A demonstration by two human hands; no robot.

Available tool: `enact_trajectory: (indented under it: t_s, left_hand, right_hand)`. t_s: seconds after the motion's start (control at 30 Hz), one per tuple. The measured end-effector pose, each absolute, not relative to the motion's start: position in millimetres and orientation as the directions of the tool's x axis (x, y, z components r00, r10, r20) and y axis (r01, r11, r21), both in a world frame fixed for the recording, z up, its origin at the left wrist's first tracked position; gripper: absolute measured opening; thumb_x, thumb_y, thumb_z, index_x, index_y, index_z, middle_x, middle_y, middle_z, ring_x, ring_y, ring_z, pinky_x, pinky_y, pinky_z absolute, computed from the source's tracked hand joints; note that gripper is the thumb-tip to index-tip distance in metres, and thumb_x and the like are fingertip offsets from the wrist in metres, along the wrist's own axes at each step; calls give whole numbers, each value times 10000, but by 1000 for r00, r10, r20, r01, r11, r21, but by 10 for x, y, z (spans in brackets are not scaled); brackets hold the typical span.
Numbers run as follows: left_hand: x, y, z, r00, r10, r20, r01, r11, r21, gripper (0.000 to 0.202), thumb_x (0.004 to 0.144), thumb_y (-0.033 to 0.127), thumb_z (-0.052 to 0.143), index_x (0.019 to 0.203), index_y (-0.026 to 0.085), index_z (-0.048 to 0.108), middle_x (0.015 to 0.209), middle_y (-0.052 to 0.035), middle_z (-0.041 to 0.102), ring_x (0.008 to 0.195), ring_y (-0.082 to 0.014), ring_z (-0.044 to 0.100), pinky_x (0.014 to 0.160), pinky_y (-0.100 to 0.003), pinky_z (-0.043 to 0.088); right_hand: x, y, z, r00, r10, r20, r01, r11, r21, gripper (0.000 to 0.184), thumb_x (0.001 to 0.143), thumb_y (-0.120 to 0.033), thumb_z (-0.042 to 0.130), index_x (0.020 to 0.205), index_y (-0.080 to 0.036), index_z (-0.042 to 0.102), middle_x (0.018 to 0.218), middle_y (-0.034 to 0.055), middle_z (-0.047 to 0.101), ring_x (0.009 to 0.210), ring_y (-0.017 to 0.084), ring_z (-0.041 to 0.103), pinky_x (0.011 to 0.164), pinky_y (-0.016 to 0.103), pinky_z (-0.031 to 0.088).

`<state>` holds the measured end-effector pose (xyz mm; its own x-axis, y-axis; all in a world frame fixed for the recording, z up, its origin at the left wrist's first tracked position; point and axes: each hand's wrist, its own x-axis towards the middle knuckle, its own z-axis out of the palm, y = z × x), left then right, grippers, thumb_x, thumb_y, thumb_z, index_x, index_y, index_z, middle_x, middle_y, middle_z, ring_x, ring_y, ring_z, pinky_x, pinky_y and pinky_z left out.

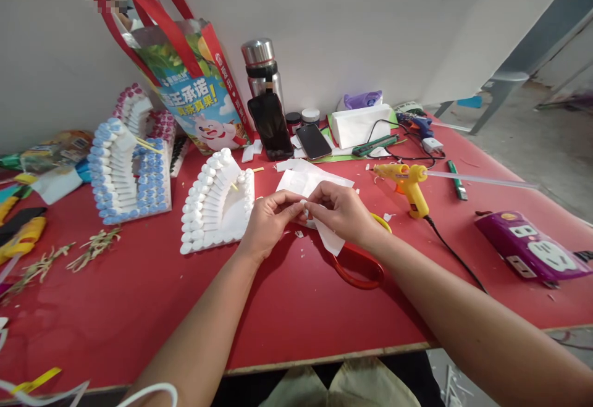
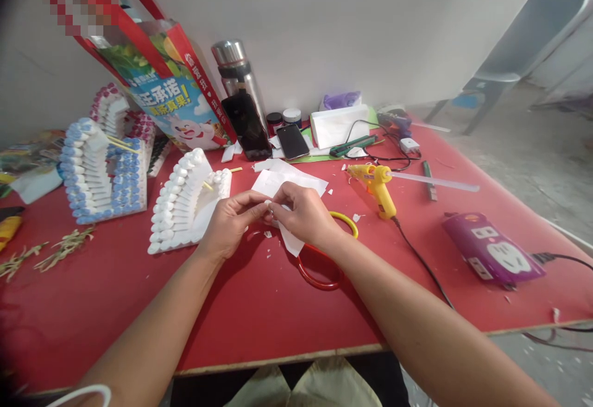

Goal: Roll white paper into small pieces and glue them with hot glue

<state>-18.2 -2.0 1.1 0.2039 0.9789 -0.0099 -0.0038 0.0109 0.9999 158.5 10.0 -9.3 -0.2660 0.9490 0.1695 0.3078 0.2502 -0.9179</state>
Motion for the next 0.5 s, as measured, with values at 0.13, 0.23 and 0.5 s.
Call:
enact_trajectory:
  t_s: [0.13, 0.23, 0.5]
  left_hand:
    - [-165, -49, 36, 249, 966, -64, -2, 67, 998, 213, 838, 344, 730, 922, 156, 676, 646, -30, 690, 580, -158, 665, 594, -291, 579]
    - [-163, -57, 22, 295, 954, -62, 24, 58, 998, 205, 873, 350, 694, 931, 169, 621, 662, -27, 693, 587, -162, 672, 604, -305, 586]
    - [-161, -75, 44, 322, 947, -13, 40, 0, 999, 197, 889, 342, 675, 907, 180, 564, 713, -9, 652, 632, -155, 652, 602, -317, 592]
  right_hand:
    - [1600, 113, -119, -265, 951, 157, 314, 239, -919, 147, 837, -312, 648, 776, -196, 583, 685, -2, 628, 595, 132, 542, 531, 259, 384]
    - [1609, 128, -138, -277, 950, 147, 315, 234, -920, 148, 823, -296, 663, 762, -202, 567, 670, -3, 629, 606, 141, 565, 541, 265, 406]
    - [1639, 132, -46, -372, 928, 21, 115, 68, -991, 148, 818, -269, 676, 790, -197, 550, 724, 44, 720, 672, 192, 690, 599, 297, 503]
